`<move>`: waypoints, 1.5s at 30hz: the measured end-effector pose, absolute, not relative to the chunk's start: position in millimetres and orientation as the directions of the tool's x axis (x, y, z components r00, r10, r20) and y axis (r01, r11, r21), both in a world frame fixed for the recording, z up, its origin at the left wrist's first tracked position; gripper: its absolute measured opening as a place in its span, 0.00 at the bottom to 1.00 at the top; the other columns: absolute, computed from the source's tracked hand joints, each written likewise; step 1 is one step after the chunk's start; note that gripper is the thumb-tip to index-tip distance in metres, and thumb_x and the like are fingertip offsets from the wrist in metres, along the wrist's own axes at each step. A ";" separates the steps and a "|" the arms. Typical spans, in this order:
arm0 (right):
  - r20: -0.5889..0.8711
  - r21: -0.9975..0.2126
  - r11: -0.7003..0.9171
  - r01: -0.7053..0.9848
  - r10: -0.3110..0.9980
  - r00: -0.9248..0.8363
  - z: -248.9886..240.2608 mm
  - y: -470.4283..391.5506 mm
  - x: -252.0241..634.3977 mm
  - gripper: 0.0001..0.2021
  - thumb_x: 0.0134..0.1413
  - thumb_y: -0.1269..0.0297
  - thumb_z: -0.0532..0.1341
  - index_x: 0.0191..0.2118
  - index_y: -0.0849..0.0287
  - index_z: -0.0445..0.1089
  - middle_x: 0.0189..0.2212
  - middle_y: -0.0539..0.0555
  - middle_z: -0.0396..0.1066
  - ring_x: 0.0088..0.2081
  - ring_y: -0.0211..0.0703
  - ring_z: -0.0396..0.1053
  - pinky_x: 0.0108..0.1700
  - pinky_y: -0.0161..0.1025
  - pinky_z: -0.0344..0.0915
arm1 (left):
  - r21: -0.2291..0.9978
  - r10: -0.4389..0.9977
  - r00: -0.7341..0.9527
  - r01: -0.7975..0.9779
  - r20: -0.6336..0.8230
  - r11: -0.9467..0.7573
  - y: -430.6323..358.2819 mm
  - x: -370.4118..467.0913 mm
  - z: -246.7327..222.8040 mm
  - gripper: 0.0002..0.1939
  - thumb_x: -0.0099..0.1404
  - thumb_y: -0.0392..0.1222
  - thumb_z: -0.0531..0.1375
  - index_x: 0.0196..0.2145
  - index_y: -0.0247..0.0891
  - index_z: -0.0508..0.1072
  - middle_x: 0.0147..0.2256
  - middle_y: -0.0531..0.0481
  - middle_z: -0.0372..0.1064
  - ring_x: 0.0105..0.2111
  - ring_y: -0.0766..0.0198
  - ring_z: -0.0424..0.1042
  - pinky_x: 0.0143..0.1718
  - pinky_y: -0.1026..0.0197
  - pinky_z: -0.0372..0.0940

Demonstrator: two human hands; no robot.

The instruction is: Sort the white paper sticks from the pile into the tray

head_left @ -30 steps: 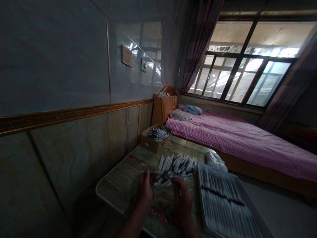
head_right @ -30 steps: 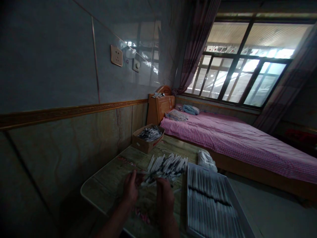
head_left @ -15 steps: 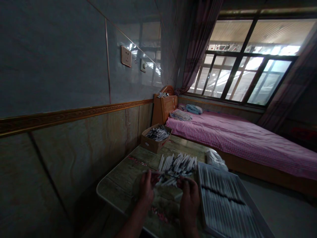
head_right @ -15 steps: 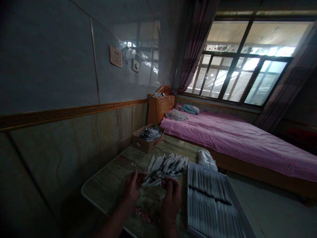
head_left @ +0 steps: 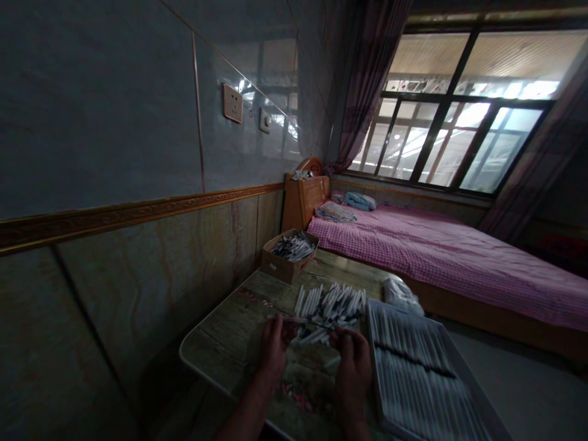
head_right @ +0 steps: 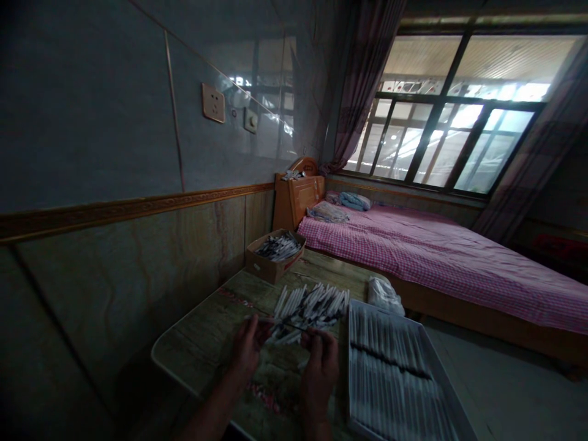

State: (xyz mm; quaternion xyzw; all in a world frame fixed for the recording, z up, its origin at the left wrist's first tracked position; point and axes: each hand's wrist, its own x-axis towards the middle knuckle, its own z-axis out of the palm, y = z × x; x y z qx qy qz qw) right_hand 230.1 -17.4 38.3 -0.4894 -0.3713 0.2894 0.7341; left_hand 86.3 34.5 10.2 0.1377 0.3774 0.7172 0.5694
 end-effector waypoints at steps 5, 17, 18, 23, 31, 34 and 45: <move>0.304 -0.934 0.358 0.007 0.782 0.544 42.6 -19.1 234.3 0.15 0.56 0.51 0.59 0.39 0.58 0.70 0.35 0.53 0.75 0.35 0.43 0.74 0.38 0.40 0.70 | 0.702 0.939 -0.277 -0.710 -0.205 -0.057 32.5 87.9 12.5 0.12 0.53 0.45 0.68 0.28 0.38 0.70 0.26 0.49 0.76 0.26 0.59 0.77 0.24 0.63 0.69; 0.518 -0.777 0.387 0.496 0.841 0.156 23.6 -2.9 232.8 0.14 0.58 0.63 0.54 0.47 0.55 0.73 0.45 0.56 0.75 0.46 0.46 0.72 0.48 0.43 0.67 | 0.476 0.921 -0.147 -0.878 -0.361 0.047 31.6 83.4 29.0 0.07 0.62 0.32 0.61 0.26 0.33 0.73 0.22 0.50 0.76 0.22 0.66 0.76 0.21 0.69 0.68; 0.527 -0.724 0.388 0.570 0.845 0.094 24.6 -1.2 231.5 0.15 0.58 0.67 0.54 0.47 0.54 0.73 0.44 0.55 0.75 0.46 0.46 0.71 0.48 0.43 0.66 | 0.446 0.910 -0.142 -0.893 -0.389 0.052 32.8 81.6 29.1 0.08 0.64 0.32 0.60 0.26 0.33 0.73 0.22 0.50 0.76 0.22 0.66 0.76 0.21 0.69 0.69; 0.452 -0.407 0.364 0.838 0.877 -0.161 30.1 5.9 223.1 0.20 0.51 0.78 0.53 0.45 0.52 0.73 0.37 0.53 0.76 0.43 0.48 0.69 0.43 0.40 0.63 | 0.435 0.914 -0.127 -0.898 -0.385 0.058 34.4 80.9 26.6 0.08 0.64 0.33 0.59 0.27 0.33 0.73 0.23 0.48 0.76 0.23 0.64 0.77 0.21 0.68 0.70; 0.439 -0.253 0.283 0.925 0.886 -0.151 25.2 11.2 222.5 0.13 0.54 0.77 0.55 0.37 0.52 0.72 0.33 0.54 0.75 0.38 0.50 0.68 0.40 0.41 0.58 | 0.447 0.911 -0.145 -0.893 -0.386 0.047 36.7 84.6 22.7 0.07 0.63 0.31 0.59 0.27 0.33 0.72 0.23 0.49 0.76 0.22 0.64 0.77 0.20 0.69 0.69; 0.415 -0.194 0.262 0.945 0.895 -0.163 31.4 13.8 217.8 0.10 0.56 0.74 0.57 0.34 0.52 0.73 0.32 0.54 0.75 0.37 0.49 0.68 0.38 0.41 0.57 | 0.461 0.919 -0.155 -0.887 -0.362 0.032 37.2 85.8 22.5 0.07 0.63 0.30 0.59 0.27 0.33 0.72 0.23 0.49 0.76 0.22 0.65 0.77 0.21 0.69 0.70; 0.375 -0.169 0.263 0.950 0.908 -0.185 32.6 25.3 210.5 0.08 0.54 0.75 0.58 0.32 0.55 0.73 0.34 0.56 0.74 0.39 0.47 0.69 0.39 0.39 0.59 | 0.559 0.953 -0.173 -0.829 -0.250 -0.004 34.8 88.0 21.1 0.03 0.58 0.31 0.65 0.27 0.33 0.74 0.24 0.50 0.77 0.24 0.66 0.77 0.22 0.69 0.70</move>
